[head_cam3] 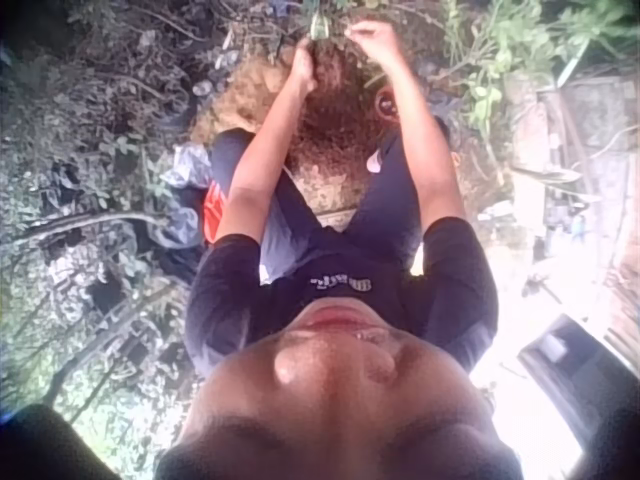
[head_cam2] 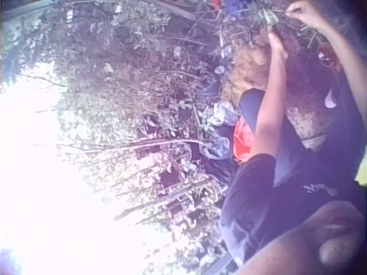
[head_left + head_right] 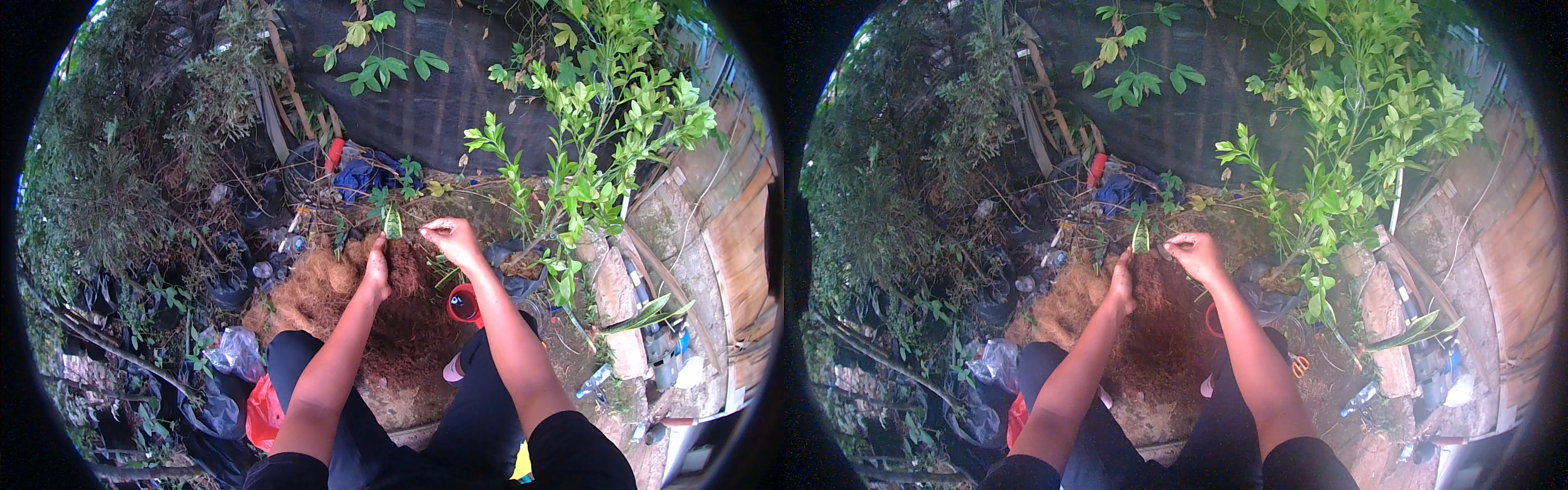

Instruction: The person wraps a small plant with a single leaf in a bundle of brown fibrous material, likely moss, by hand. They repeatedly adjust and compress the material around the plant's base and stem.

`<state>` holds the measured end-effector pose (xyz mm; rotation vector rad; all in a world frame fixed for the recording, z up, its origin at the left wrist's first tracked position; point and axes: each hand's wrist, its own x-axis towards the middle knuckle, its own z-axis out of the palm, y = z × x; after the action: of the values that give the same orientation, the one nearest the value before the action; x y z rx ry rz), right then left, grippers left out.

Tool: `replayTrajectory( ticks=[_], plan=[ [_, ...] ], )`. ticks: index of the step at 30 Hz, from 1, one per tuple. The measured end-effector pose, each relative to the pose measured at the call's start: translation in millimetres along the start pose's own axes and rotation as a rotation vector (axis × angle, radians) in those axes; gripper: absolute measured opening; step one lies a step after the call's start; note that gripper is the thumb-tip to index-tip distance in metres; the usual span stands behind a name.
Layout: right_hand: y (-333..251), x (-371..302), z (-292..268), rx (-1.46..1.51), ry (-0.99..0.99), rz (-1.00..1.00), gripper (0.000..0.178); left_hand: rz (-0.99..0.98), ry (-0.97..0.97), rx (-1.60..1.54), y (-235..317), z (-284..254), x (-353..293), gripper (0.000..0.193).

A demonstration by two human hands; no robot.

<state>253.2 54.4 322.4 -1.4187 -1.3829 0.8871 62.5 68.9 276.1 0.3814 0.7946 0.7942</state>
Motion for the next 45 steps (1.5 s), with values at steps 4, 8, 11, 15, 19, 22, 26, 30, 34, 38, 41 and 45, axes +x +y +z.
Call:
replayTrajectory(
  ticks=[4,8,11,15,19,22,26,30,34,38,41,45],
  plan=[
    [-6,-2,5,-0.063,-0.031,-0.016,0.019,0.007,0.016,0.064,3,6,-7,0.068],
    [-8,-3,3,-0.127,-0.045,-0.016,0.018,0.040,0.035,0.052,1,7,-8,0.067],
    [-7,-3,0,-0.196,-0.079,-0.022,0.018,0.056,0.007,-0.011,1,4,-3,0.063],
    [-5,-5,4,-0.208,-0.161,-0.035,0.017,0.046,0.001,-0.095,2,-1,1,0.063],
    [-5,-11,16,-0.199,-0.259,-0.001,0.012,0.092,0.024,-0.133,6,-2,-2,0.066],
    [-8,-13,22,-0.140,-0.282,-0.033,0.014,0.086,0.012,-0.170,11,1,-7,0.066],
    [-13,-13,20,-0.210,-0.231,-0.005,0.015,0.139,0.097,-0.171,16,7,-17,0.070],
    [-22,-16,15,-0.356,-0.258,0.107,0.027,0.194,0.132,-0.231,24,7,-21,0.070],
    [-25,-22,21,-0.538,-0.339,0.199,0.055,0.255,0.080,-0.266,25,0,-18,0.065],
    [-12,-24,45,-0.257,-0.460,0.328,0.053,0.345,0.068,-0.258,20,-6,-11,0.074],
    [0,-23,56,-0.029,-0.444,0.450,0.035,0.341,0.070,-0.275,20,-8,-8,0.074],
    [4,-19,57,0.061,-0.441,0.469,0.025,0.341,0.082,-0.274,22,-11,-8,0.078]
  ],
)
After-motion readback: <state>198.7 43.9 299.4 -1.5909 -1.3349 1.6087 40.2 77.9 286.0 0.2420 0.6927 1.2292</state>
